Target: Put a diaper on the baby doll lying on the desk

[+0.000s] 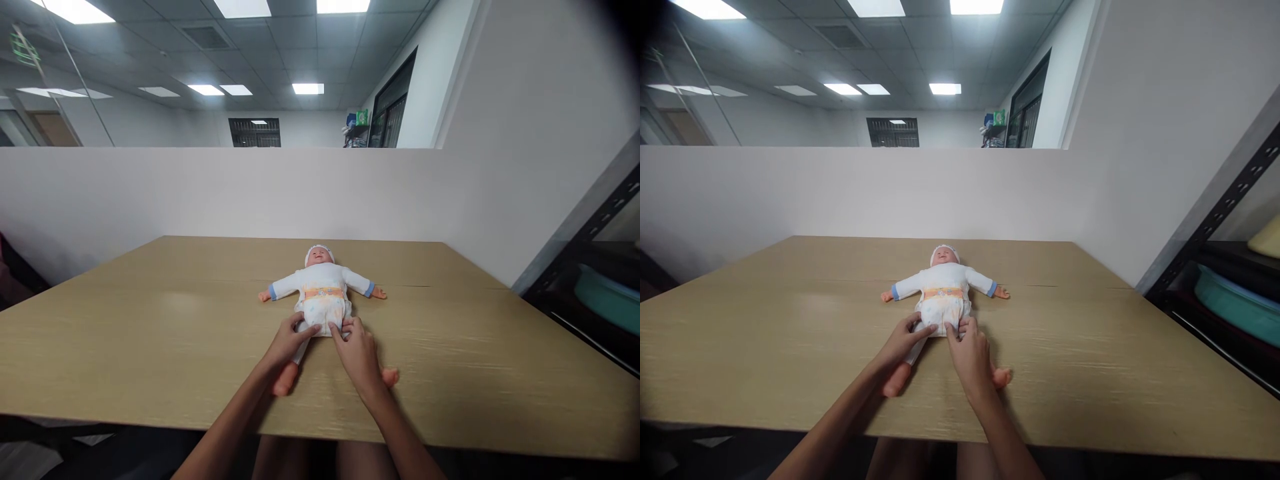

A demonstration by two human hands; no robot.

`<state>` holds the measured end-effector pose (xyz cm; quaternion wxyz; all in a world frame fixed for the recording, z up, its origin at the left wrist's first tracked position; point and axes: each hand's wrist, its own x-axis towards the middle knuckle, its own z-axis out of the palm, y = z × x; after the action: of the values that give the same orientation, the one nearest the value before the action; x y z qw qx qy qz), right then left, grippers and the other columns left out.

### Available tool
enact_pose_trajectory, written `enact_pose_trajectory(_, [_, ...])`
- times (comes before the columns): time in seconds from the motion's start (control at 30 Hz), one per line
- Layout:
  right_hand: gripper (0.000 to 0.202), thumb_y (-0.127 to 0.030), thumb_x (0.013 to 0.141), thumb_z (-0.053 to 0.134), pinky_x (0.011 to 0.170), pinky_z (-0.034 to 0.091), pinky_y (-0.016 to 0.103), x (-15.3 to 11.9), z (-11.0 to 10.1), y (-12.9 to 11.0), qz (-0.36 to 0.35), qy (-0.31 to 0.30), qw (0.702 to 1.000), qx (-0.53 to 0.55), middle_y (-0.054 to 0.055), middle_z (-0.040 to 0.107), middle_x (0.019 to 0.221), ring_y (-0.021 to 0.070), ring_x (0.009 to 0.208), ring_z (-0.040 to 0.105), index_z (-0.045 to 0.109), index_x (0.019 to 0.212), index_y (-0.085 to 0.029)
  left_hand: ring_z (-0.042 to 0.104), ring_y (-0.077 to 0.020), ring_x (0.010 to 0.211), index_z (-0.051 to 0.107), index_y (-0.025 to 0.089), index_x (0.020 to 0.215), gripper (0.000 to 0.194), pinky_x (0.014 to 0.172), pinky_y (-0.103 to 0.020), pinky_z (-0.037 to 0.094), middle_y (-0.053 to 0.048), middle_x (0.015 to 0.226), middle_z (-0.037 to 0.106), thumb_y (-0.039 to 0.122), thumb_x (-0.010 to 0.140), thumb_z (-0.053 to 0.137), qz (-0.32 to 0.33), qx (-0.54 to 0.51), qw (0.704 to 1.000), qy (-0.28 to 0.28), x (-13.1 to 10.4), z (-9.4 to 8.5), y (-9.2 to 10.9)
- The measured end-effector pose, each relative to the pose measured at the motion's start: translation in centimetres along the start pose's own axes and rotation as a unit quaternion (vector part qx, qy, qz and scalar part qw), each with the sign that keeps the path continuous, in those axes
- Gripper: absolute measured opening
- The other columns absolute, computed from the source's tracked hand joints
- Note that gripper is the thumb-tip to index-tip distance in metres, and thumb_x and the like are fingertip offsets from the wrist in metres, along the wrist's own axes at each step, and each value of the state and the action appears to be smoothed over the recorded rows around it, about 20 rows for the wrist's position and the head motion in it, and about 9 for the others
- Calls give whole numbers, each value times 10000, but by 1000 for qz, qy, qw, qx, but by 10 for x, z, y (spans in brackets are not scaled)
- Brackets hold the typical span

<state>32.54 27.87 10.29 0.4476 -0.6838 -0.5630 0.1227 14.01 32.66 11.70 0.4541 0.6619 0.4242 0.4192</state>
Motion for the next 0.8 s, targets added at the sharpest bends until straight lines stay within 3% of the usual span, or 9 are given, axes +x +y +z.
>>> enact_pose_trajectory(0.3, [316, -501, 986, 596, 635, 440, 304, 3, -6, -6, -26, -22, 998, -46, 70, 788, 808, 253, 732, 737, 694, 841, -238, 674, -279, 1029, 736, 153, 1051, 423, 953, -378, 513, -89, 1093, 764, 520, 840, 743, 32, 38, 998, 35, -4, 3, 1])
enact_pose_trajectory(0.47, [221, -460, 914, 665, 683, 490, 305, 8, -10, -2, 4, -43, 999, 20, 52, 795, 887, 251, 812, 745, 667, 907, -239, 652, -255, 949, 707, 165, 997, 440, 869, -347, 520, -54, 988, 732, 574, 836, 728, 27, 50, 998, 28, -1, 0, -1])
enact_pose_trajectory(0.6, [274, -493, 868, 689, 710, 545, 329, 13, -10, 8, 36, -44, 994, 90, 67, 794, 903, 263, 827, 760, 632, 947, -236, 598, -204, 822, 636, 181, 870, 420, 774, -308, 494, -5, 839, 646, 590, 832, 725, 32, 41, 998, 22, 4, 1, -4])
enact_pose_trajectory(0.8, [313, -509, 858, 698, 710, 548, 347, 10, -12, 9, 44, -4, 995, 91, 103, 797, 898, 285, 824, 772, 586, 954, -233, 611, -203, 843, 620, 183, 850, 417, 811, -312, 493, -20, 861, 670, 585, 843, 731, 26, 3, 1000, 16, 1, 6, -7])
